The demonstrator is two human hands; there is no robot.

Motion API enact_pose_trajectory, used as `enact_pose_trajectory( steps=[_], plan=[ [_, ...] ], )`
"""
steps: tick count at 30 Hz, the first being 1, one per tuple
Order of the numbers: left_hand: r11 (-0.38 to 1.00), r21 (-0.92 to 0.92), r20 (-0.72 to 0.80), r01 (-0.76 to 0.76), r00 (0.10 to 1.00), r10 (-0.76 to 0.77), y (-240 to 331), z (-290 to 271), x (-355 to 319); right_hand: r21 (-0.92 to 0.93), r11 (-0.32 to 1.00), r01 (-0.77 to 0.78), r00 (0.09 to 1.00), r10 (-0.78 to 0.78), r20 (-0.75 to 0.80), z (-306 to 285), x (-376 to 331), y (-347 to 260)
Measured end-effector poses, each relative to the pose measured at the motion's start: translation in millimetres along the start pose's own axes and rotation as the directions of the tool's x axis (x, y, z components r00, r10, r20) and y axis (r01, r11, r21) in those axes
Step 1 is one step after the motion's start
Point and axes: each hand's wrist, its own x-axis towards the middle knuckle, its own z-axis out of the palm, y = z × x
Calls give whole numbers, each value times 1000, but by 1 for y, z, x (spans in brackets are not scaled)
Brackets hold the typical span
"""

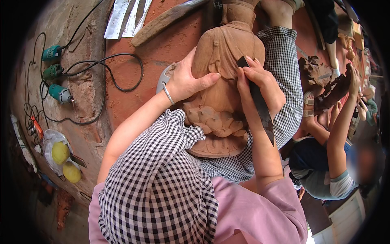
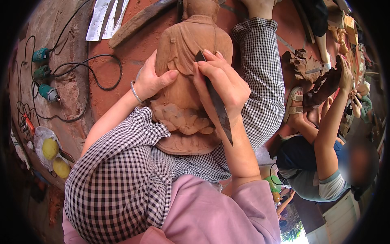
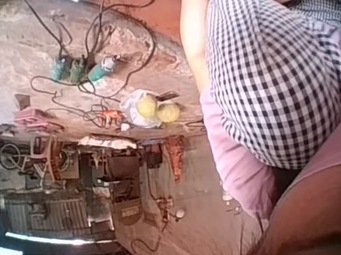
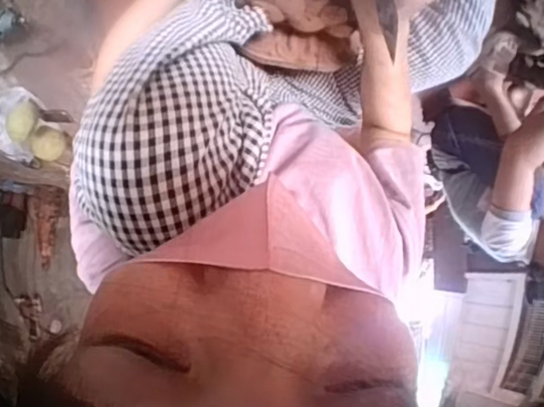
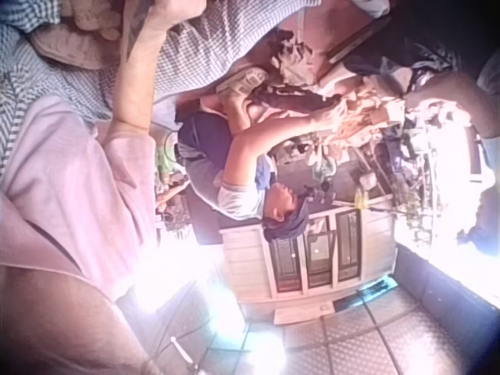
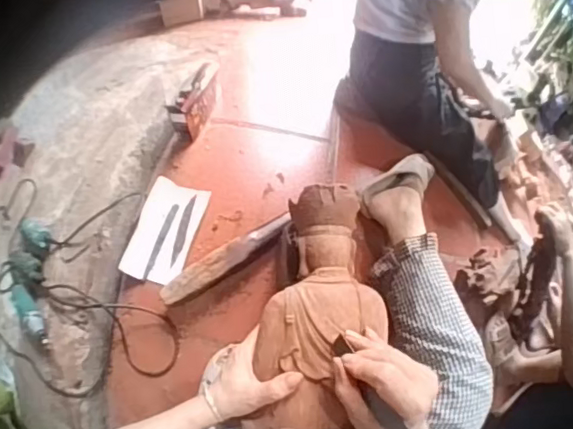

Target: The person carves a seated clay figure using a small metal tool, refining the folds of the garment and the base. The figure rests on the person's lap while they work.

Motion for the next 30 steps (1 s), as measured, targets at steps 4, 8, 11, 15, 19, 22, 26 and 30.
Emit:
enact_pose_trajectory(
  steps=[4,8,11,15,19,22,26,30],
  plan=[
    [998,56,-23,-22,999,23,-1,-1,0,-20,995,-101,995,101,21,-11,-6,-6],
    [1000,11,-5,13,1000,-13,-2,-1,1,46,998,-42,999,43,-11,-3,6,-6],
    [1000,1,-9,7,1000,-7,-1,0,0,42,999,-14,1000,14,3,-2,9,-3],
    [998,63,-21,-7,1000,8,0,0,0,66,988,-141,989,139,43,-12,-1,-4],
    [996,88,-17,-8,1000,9,-4,-2,0,146,883,-446,889,419,183,-30,10,-13],
    [999,45,-16,-9,1000,10,-1,-1,0,192,755,-627,752,522,403,-39,31,-5],
    [998,-28,-35,-50,998,49,-8,1,1,77,917,-391,782,287,553,-46,68,19],
    [997,-14,-47,-74,996,73,-9,0,1,55,989,-139,741,67,669,-46,94,21]
  ],
)
